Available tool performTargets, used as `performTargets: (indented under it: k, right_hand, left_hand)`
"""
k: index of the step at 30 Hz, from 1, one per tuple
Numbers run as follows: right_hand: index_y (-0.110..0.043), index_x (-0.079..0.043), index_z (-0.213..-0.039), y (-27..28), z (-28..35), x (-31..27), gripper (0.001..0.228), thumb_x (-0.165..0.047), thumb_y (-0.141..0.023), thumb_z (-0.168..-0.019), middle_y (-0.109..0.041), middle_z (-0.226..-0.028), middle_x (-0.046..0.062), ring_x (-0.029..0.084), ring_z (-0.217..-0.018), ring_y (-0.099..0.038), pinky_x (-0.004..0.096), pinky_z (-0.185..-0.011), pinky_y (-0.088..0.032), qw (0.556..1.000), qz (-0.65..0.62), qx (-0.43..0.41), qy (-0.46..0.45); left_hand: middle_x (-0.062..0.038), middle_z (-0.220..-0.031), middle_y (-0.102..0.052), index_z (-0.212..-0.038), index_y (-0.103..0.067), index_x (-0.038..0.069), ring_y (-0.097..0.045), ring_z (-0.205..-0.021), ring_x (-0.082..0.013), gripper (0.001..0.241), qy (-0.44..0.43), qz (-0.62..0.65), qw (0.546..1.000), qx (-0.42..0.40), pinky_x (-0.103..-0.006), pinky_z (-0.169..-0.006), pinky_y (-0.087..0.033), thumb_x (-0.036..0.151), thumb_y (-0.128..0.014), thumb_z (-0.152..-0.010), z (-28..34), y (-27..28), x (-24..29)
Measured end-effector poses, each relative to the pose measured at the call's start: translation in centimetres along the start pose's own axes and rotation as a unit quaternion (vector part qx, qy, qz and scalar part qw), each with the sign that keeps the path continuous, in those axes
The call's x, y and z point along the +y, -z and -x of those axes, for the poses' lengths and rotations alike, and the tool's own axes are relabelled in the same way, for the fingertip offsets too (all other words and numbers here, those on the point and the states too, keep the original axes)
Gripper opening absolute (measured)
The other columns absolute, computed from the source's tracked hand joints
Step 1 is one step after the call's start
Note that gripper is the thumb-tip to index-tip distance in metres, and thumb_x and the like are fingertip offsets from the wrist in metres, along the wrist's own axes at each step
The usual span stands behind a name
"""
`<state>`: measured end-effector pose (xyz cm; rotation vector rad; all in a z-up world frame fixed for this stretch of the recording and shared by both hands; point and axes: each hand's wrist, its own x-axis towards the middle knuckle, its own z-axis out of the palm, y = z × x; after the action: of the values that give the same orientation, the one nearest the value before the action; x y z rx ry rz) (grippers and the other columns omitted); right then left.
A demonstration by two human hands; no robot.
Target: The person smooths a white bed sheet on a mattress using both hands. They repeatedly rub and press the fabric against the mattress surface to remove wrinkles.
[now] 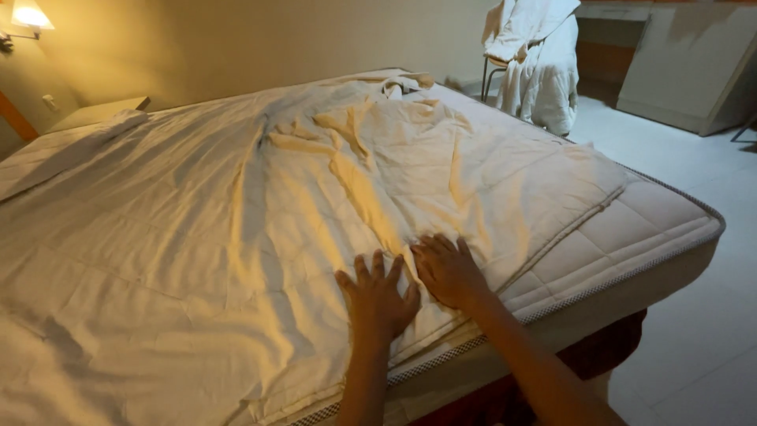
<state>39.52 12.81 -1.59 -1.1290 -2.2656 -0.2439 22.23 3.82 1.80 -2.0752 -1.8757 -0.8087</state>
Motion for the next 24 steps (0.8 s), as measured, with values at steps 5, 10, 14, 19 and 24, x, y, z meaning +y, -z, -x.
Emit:
performTargets:
  k: [5,10,14,19,24]
  right_hand:
    - [-0.062,-0.017,-0.129,3.9,-0.5,-1.2,0.041,-0.039,-0.056,-0.095,-0.058,-0.142,0.007,0.031,-0.137,-0.047,0.063,-0.109,-0.033,0.995,0.091,-0.035,0.023]
    - [-0.062,-0.014,-0.129,3.5,0.4,0.6,0.045,-0.041,-0.059,-0.092,-0.061,-0.138,0.007,0.025,-0.134,-0.051,0.056,-0.103,-0.04,0.996,0.087,0.01,-0.01]
    - [-0.06,-0.015,-0.134,2.6,0.8,1.1,0.05,-0.043,-0.059,-0.093,-0.058,-0.143,0.009,0.025,-0.137,-0.048,0.056,-0.106,-0.036,0.997,0.073,0.021,-0.018]
    - [-0.058,-0.019,-0.139,2.6,1.7,0.9,0.05,-0.047,-0.054,-0.097,-0.055,-0.149,0.007,0.024,-0.142,-0.045,0.057,-0.114,-0.032,0.996,0.08,0.032,-0.034]
    - [-0.056,-0.017,-0.142,2.6,2.4,0.9,0.053,-0.044,-0.056,-0.096,-0.053,-0.149,0.009,0.026,-0.141,-0.043,0.058,-0.111,-0.031,0.995,0.079,0.015,-0.055]
  left_hand:
    - [-0.019,-0.152,-0.046,-0.142,-0.057,0.019,-0.033,-0.141,-0.0509,0.063,0.026,-0.025,0.999,-0.033,-0.0815,-0.107,-0.012,0.051,-0.052,-0.089,-0.7,1.6,1.4]
    - [-0.019,-0.15,-0.048,-0.141,-0.058,0.018,-0.036,-0.14,-0.0504,0.063,0.031,-0.051,0.998,-0.012,-0.0801,-0.106,-0.016,0.051,-0.052,-0.088,-0.5,1.6,2.1]
    - [-0.017,-0.152,-0.049,-0.139,-0.06,0.022,-0.034,-0.142,-0.0504,0.06,0.019,-0.015,1.0,-0.006,-0.0801,-0.108,-0.014,0.05,-0.054,-0.086,0.0,1.0,1.3]
    - [-0.017,-0.152,-0.048,-0.14,-0.06,0.024,-0.03,-0.143,-0.0529,0.06,-0.009,0.018,1.0,-0.006,-0.0815,-0.108,-0.01,0.05,-0.057,-0.086,0.1,0.3,0.7]
    - [-0.018,-0.153,-0.046,-0.14,-0.06,0.022,-0.029,-0.142,-0.0539,0.061,-0.02,0.036,0.999,-0.011,-0.0818,-0.107,-0.009,0.052,-0.058,-0.086,0.3,1.0,0.7]
